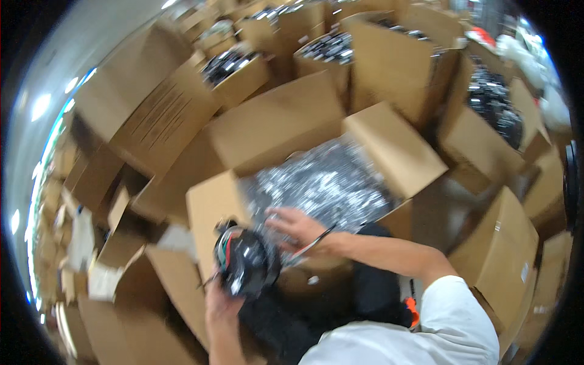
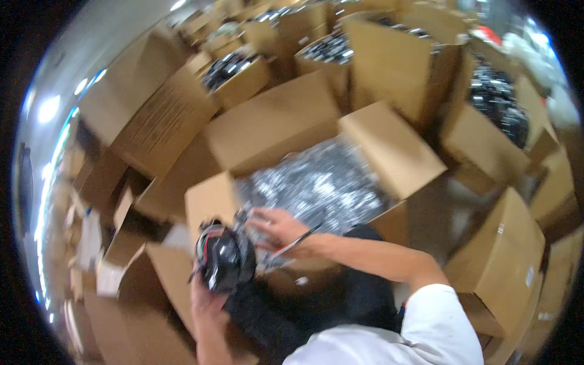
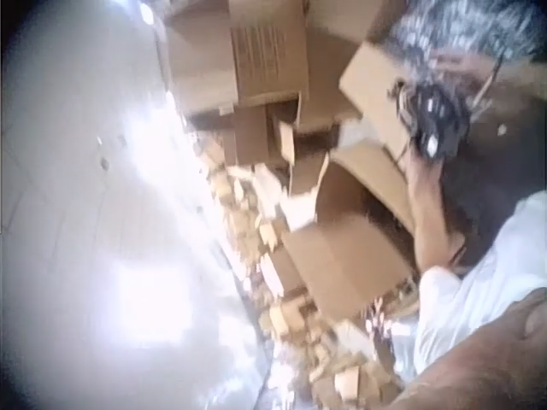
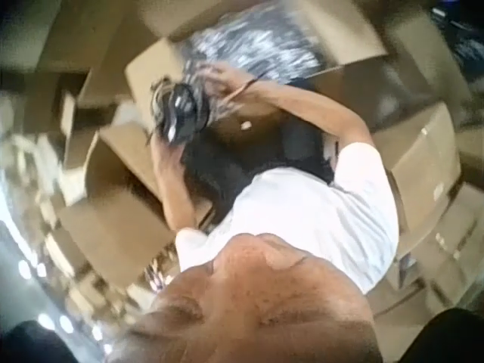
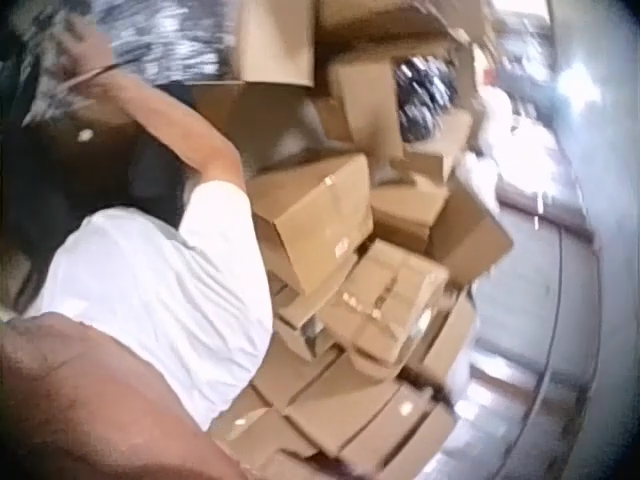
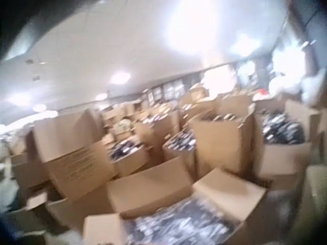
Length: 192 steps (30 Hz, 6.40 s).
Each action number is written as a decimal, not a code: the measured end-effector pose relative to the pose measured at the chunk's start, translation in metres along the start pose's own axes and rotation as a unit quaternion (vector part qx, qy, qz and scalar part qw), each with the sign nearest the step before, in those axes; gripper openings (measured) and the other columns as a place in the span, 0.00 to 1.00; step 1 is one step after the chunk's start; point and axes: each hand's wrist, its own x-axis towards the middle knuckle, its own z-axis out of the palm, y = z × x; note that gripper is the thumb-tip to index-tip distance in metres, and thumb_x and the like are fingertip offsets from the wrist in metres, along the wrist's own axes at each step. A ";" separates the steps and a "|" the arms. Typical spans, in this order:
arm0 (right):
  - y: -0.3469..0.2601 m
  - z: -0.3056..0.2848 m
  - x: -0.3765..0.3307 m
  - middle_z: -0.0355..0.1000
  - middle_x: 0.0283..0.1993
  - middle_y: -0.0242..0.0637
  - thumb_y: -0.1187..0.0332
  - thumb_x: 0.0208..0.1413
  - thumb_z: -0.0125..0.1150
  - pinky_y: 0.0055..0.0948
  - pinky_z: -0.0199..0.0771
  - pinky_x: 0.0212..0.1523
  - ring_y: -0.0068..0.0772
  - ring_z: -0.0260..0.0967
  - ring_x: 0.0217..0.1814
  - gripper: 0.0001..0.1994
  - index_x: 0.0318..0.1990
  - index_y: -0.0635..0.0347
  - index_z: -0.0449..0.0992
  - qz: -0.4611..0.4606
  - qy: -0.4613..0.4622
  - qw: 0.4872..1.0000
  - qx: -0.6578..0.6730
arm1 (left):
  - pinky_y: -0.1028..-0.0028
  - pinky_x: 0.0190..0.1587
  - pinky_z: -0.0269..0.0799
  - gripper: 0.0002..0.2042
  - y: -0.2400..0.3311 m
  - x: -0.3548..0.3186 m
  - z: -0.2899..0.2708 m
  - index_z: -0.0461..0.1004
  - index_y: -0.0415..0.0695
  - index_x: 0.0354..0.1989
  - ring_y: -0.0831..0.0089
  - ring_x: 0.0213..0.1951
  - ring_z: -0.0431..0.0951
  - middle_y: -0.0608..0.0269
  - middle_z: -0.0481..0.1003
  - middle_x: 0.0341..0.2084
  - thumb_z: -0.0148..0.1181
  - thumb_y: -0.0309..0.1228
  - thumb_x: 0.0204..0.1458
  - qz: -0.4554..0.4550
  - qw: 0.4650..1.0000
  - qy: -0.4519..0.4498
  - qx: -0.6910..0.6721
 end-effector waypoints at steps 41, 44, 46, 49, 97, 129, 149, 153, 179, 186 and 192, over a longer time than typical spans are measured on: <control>-0.079 -0.062 0.023 0.67 0.59 0.46 0.46 0.50 0.73 0.35 0.65 0.66 0.38 0.64 0.64 0.46 0.66 0.66 0.56 0.178 -0.282 0.833 0.441 | 0.63 0.58 0.71 0.29 0.067 0.014 0.136 0.73 0.37 0.50 0.52 0.56 0.74 0.47 0.71 0.54 0.79 0.35 0.40 0.125 0.515 -0.435 0.728; -0.075 -0.058 0.015 0.65 0.59 0.42 0.52 0.51 0.75 0.35 0.60 0.67 0.32 0.60 0.64 0.48 0.70 0.65 0.50 0.291 -0.167 0.718 0.610 | 0.60 0.59 0.69 0.29 0.054 0.026 0.115 0.74 0.37 0.50 0.58 0.58 0.74 0.51 0.72 0.58 0.80 0.30 0.36 0.324 0.649 -0.243 0.643; -0.076 -0.057 0.020 0.64 0.60 0.42 0.52 0.51 0.75 0.34 0.60 0.68 0.32 0.59 0.65 0.48 0.70 0.65 0.50 0.255 -0.112 0.768 0.577 | 0.61 0.61 0.69 0.27 0.044 0.031 0.090 0.71 0.36 0.55 0.63 0.58 0.74 0.54 0.74 0.55 0.72 0.34 0.50 0.351 0.778 -0.163 0.495; -0.072 -0.038 0.028 0.61 0.63 0.43 0.57 0.50 0.77 0.34 0.58 0.69 0.34 0.57 0.67 0.48 0.70 0.65 0.49 0.195 -0.049 0.816 0.542 | 0.62 0.61 0.70 0.27 0.012 0.023 0.070 0.66 0.37 0.63 0.64 0.57 0.74 0.54 0.73 0.56 0.51 0.48 0.66 0.215 0.934 -0.106 0.264; 0.251 0.086 0.109 0.69 0.30 0.26 0.36 0.65 0.49 0.23 0.63 0.26 0.20 0.63 0.27 0.30 0.38 0.57 0.77 0.567 -0.099 0.800 0.172 | 0.70 0.40 0.79 0.18 0.126 -0.102 -0.385 0.75 0.37 0.50 0.70 0.38 0.81 0.58 0.80 0.38 0.61 0.40 0.61 0.161 0.822 0.492 0.238; 0.001 -0.014 0.034 0.77 0.47 0.42 0.63 0.67 0.55 0.27 0.77 0.46 0.28 0.76 0.45 0.19 0.55 0.72 0.75 0.454 -0.245 0.849 0.117 | 0.72 0.46 0.74 0.22 0.169 -0.160 -0.338 0.78 0.33 0.42 0.76 0.39 0.78 0.60 0.82 0.35 0.74 0.34 0.41 -0.012 0.780 0.139 0.610; -0.178 0.175 0.148 0.72 0.52 0.32 0.45 0.66 0.55 0.32 0.71 0.52 0.22 0.65 0.53 0.28 0.58 0.63 0.73 0.019 -0.027 0.913 0.406 | 0.64 0.32 0.81 0.15 0.242 -0.249 0.023 0.70 0.38 0.39 0.58 0.29 0.80 0.47 0.78 0.29 0.58 0.41 0.62 0.380 0.781 -0.192 0.457; -0.203 0.190 0.107 0.72 0.56 0.31 0.64 0.62 0.64 0.30 0.67 0.59 0.24 0.66 0.56 0.24 0.63 0.60 0.70 0.085 -0.476 0.622 0.616 | 0.64 0.29 0.81 0.21 0.226 -0.215 0.005 0.70 0.38 0.34 0.58 0.22 0.79 0.47 0.77 0.22 0.60 0.48 0.60 0.422 0.793 -0.133 0.418; -0.093 -0.030 0.104 0.80 0.43 0.35 0.55 0.70 0.53 0.28 0.84 0.43 0.25 0.80 0.41 0.16 0.50 0.59 0.75 0.218 0.078 0.547 0.804 | 0.69 0.45 0.75 0.26 0.042 0.065 -0.012 0.71 0.32 0.53 0.70 0.40 0.78 0.57 0.78 0.42 0.62 0.46 0.61 0.364 0.779 0.194 0.472; -0.062 0.012 0.065 0.71 0.42 0.31 0.52 0.68 0.56 0.22 0.67 0.45 0.18 0.65 0.44 0.23 0.53 0.68 0.72 0.308 0.146 0.784 0.518 | 0.67 0.62 0.68 0.24 -0.006 0.041 0.021 0.61 0.36 0.64 0.69 0.56 0.72 0.53 0.70 0.56 0.51 0.42 0.69 0.290 0.930 0.061 0.217; -0.070 0.036 0.051 0.70 0.55 0.36 0.54 0.70 0.53 0.24 0.66 0.59 0.23 0.65 0.56 0.26 0.64 0.67 0.66 0.268 0.156 0.776 0.550 | 0.67 0.63 0.67 0.30 -0.006 0.024 0.034 0.62 0.37 0.64 0.70 0.56 0.73 0.58 0.72 0.54 0.58 0.46 0.61 0.309 0.873 0.005 0.377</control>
